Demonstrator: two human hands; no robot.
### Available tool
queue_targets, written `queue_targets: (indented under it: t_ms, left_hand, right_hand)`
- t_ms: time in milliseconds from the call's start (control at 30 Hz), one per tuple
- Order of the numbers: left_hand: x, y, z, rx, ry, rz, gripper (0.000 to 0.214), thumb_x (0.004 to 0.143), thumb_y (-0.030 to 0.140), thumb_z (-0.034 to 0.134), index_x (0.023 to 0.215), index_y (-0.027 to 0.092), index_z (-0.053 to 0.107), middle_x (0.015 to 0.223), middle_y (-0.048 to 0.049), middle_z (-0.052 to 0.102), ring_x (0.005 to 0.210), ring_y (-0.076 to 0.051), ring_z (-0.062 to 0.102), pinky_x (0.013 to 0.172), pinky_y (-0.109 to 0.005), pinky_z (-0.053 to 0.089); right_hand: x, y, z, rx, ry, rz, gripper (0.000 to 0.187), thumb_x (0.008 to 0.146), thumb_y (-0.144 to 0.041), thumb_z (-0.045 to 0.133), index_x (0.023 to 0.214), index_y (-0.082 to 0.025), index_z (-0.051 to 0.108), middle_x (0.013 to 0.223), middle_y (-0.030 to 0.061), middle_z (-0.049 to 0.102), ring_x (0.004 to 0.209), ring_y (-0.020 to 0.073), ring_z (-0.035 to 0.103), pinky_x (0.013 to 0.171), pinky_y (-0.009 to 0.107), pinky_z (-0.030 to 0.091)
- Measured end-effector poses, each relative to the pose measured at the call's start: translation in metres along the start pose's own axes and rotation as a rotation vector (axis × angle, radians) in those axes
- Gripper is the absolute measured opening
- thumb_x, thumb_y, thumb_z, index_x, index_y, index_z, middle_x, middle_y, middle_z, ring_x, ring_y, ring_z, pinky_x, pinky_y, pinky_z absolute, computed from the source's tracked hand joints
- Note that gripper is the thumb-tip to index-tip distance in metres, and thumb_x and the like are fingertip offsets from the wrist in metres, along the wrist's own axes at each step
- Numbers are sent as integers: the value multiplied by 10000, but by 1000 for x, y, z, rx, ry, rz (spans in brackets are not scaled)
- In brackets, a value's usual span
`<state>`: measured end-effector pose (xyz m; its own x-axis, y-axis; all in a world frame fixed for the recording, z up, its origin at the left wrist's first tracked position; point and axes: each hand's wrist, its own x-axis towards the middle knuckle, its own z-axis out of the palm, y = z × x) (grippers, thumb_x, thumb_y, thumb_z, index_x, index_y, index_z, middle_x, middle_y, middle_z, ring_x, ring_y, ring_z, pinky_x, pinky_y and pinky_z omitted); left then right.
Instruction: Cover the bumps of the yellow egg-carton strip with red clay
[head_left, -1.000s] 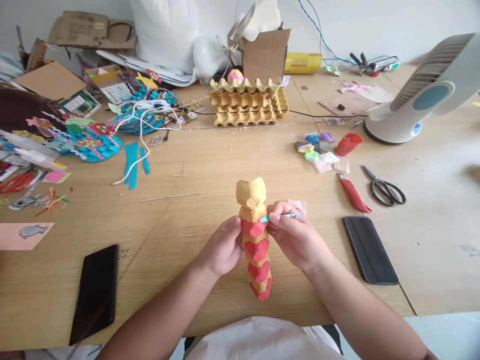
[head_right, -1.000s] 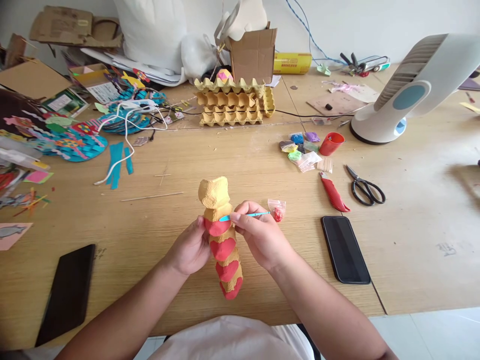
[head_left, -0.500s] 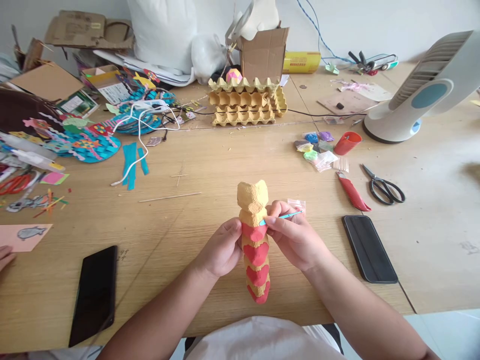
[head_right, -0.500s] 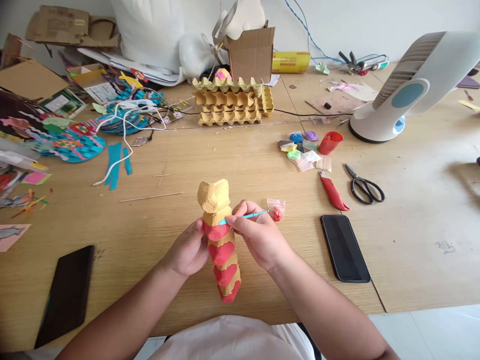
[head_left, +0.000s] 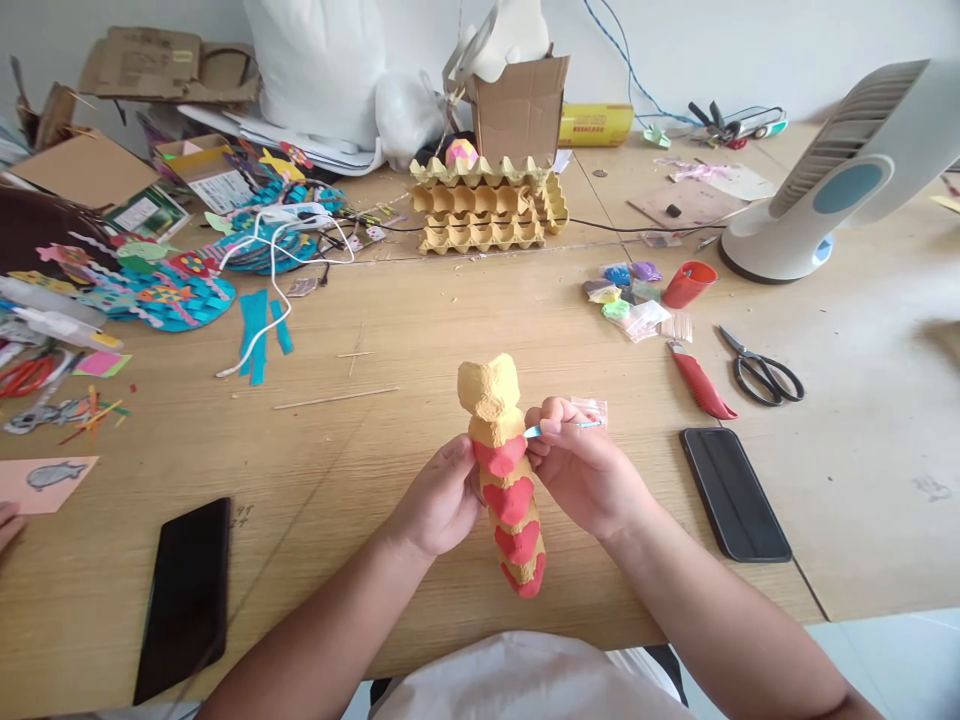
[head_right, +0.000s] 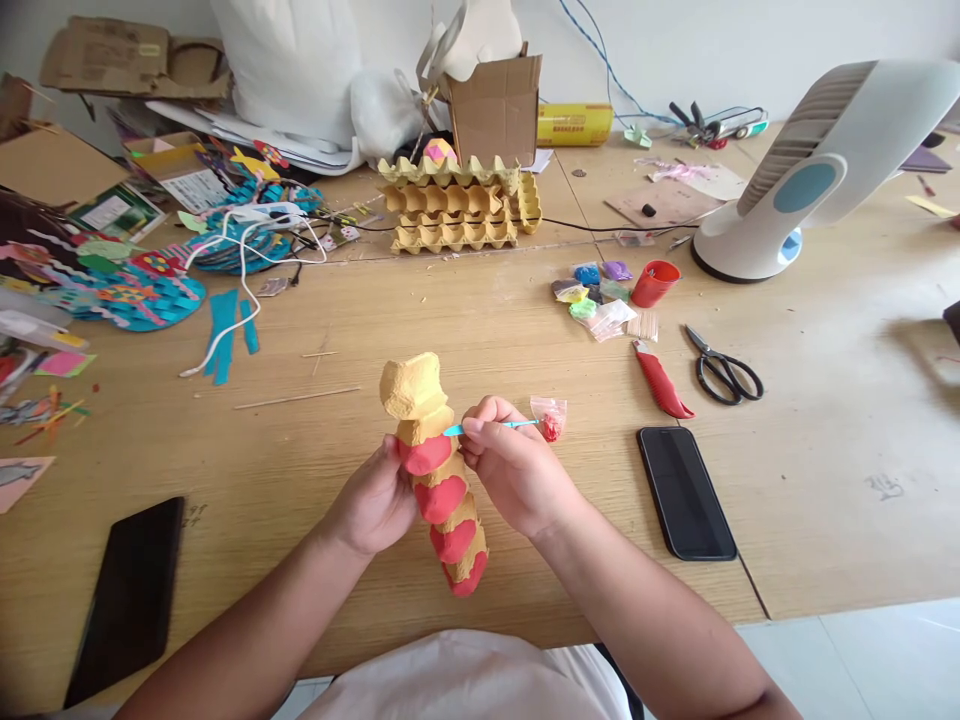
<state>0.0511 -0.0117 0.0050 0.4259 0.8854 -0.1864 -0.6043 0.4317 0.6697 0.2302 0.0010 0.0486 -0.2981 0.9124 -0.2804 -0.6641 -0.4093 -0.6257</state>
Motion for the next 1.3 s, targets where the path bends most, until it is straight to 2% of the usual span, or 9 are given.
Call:
queue_targets:
  t_ms: [200, 300, 433, 533, 667, 833, 1000, 1100, 1300]
  left_hand:
    - [0, -1, -1, 22, -5, -10, 534, 862, 665, 849, 1111, 193, 830, 941, -85, 788, 826, -242, 720, 687, -318, 549]
    - [0, -1, 0, 10, 11, 0, 500, 848, 649, 871, 1028, 185, 835, 932, -75, 784, 822, -220, 710, 721, -308, 559]
    - [0, -1, 2, -10, 1, 2, 514, 850, 654, 866, 1061, 186, 839, 982, -82, 791, 889, -231, 719, 805, -325, 579]
    - [0, 1, 4, -20, 21, -16, 553, 838, 664, 871, 1102, 179, 832, 960, -80, 780, 821, -223, 697, 736, -321, 570]
    - [1, 2, 4, -92, 115, -54, 488, 828, 641, 891, 961, 182, 795, 821, -45, 727, 706, -196, 653, 643, -300, 545]
    - [5, 5, 1, -185, 191, -141, 491, 808, 667, 893, 910, 205, 760, 731, -18, 669, 626, -197, 621, 596, -315, 539]
    - [11, 8, -3, -248, 251, -131, 386, 877, 594, 866, 917, 226, 760, 748, -9, 686, 641, -196, 626, 622, -315, 536]
    - [13, 9, -4, -264, 248, -147, 370, 876, 581, 873, 906, 232, 754, 737, 3, 685, 637, -186, 624, 633, -309, 516]
    - [13, 9, -5, -238, 210, -213, 409, 874, 641, 847, 925, 240, 779, 742, -17, 695, 597, -182, 589, 618, -319, 460]
  right_hand:
    - [1, 2, -1, -72, 8, 5, 429, 661, -353, 1023, 646, -215, 617, 695, -39, 551, 705, 137, 463, 689, 289, 351]
    - [1, 3, -2, -99, 2, 25, 446, 666, -364, 1025, 648, -216, 605, 692, -38, 572, 693, 135, 480, 682, 292, 338]
    - [1, 5, -2, -107, -13, 36, 457, 684, -375, 1028, 668, -215, 600, 705, -39, 586, 689, 129, 496, 678, 290, 339]
    - [2, 4, -2, -86, -28, 7, 453, 706, -396, 1022, 684, -217, 607, 689, -45, 571, 673, 122, 476, 667, 280, 346]
    - [4, -4, -5, -52, -33, -73, 390, 752, -401, 1000, 768, -240, 645, 619, -67, 526, 623, 117, 438, 635, 264, 356]
    - [15, -10, -13, -124, 65, -137, 369, 743, -364, 996, 821, -252, 653, 680, -48, 625, 684, 124, 540, 670, 248, 444]
    - [22, -7, -19, -228, 102, -167, 339, 762, -398, 961, 825, -254, 660, 760, -15, 706, 766, 150, 636, 745, 285, 526]
    - [22, -6, -19, -248, 89, -168, 331, 757, -418, 959, 804, -251, 677, 754, -6, 724, 753, 158, 653, 739, 302, 533]
    - [19, -8, -23, -376, -12, -144, 355, 753, -465, 991, 889, -253, 741, 740, 11, 770, 763, 190, 715, 726, 328, 541]
